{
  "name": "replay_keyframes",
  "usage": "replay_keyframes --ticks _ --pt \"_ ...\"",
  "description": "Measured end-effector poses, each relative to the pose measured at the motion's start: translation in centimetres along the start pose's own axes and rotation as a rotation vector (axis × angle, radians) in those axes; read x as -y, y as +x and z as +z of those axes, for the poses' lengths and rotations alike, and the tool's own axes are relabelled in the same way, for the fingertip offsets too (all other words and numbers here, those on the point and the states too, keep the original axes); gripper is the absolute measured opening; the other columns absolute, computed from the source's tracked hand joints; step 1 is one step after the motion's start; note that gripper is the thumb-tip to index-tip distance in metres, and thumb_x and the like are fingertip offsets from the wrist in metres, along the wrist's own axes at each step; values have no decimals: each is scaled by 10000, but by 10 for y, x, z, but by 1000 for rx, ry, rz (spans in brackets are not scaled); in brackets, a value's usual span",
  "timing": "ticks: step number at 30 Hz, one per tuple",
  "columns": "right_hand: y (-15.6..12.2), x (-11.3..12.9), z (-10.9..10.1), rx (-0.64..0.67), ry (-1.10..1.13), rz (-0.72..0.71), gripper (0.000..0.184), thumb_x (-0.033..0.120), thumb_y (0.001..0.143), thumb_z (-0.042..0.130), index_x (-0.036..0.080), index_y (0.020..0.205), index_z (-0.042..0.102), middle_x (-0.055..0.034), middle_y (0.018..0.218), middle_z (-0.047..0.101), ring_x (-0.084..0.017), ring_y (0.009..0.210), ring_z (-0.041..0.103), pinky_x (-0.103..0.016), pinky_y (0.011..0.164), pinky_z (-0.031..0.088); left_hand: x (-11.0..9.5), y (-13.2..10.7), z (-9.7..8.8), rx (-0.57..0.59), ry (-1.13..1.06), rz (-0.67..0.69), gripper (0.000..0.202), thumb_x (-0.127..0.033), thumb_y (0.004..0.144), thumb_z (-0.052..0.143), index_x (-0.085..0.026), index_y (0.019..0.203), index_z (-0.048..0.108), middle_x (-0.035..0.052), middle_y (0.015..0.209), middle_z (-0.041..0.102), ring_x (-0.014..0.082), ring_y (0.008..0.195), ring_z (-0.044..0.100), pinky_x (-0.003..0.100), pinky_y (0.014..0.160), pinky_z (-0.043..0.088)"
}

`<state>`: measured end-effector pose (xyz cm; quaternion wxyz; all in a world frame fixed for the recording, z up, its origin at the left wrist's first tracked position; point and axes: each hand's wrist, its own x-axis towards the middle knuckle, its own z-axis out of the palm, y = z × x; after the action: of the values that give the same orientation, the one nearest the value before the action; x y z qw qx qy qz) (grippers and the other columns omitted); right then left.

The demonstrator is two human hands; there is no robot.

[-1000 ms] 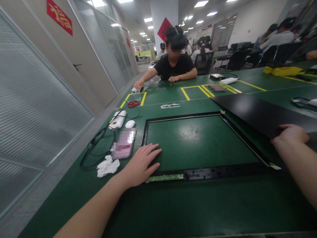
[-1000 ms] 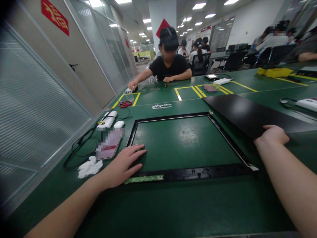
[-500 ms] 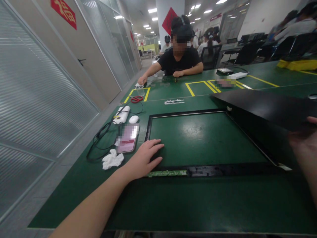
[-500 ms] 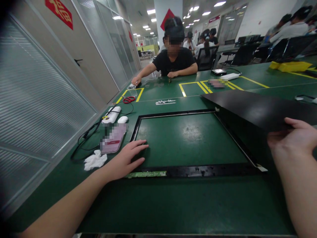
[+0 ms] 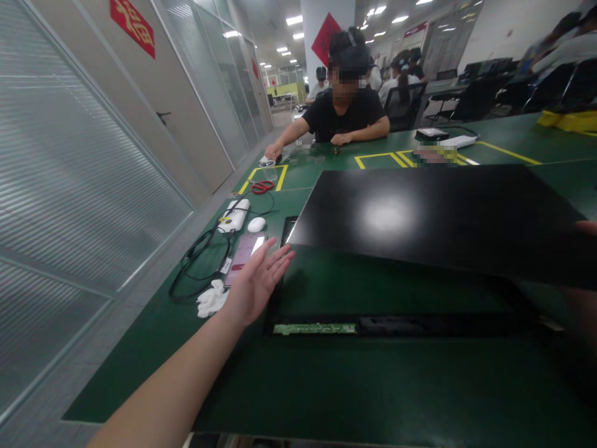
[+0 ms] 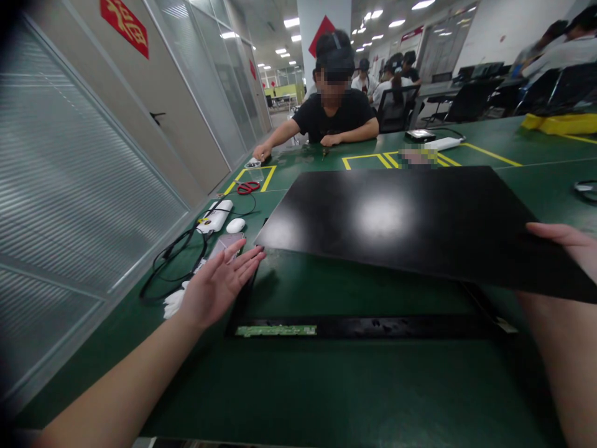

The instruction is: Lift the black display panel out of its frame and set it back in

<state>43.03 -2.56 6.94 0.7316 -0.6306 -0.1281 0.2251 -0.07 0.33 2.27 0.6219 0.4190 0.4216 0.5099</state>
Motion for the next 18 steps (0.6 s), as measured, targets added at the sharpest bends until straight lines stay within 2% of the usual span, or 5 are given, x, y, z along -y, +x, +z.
replay_keyframes --ticks 4,7,10,14,18 --pt "-19 8 5 190 -85 171 120 223 629 433 209 541 513 -44 584 473 -84 442 447 -345 443 446 -9 -3 1 140 -100 -119 583 -449 873 547 -122 1356 534 144 1201 708 323 1162 657 478 999 534" --pt "-14 1 4 202 -163 100 41 234 567 498 209 558 529 -38 541 492 -116 436 463 -363 448 449 -11 -5 3 190 -95 -103 629 -237 733 672 -144 1347 566 109 1184 728 334 1146 666 460 985 542" --pt "1 -13 1 284 -284 49 131 247 531 524 264 656 557 -13 590 565 -151 486 518 -355 463 456 -15 -7 4 171 -86 -74 707 -155 677 703 -163 1369 559 93 1196 732 337 1140 672 444 991 540" --pt "15 -27 3 638 -368 271 315 269 555 455 301 852 554 -11 731 620 -188 589 564 -357 484 452 -24 -11 6 104 -103 -42 654 -175 698 721 -176 1339 595 84 1182 742 336 1114 686 425 977 551" --pt "25 -36 8 670 -382 212 330 215 558 439 217 861 570 -59 751 619 -148 579 563 -273 467 443 -26 -13 9 64 -112 6 645 -159 695 725 -194 1327 600 71 1186 739 324 1119 684 405 975 553"
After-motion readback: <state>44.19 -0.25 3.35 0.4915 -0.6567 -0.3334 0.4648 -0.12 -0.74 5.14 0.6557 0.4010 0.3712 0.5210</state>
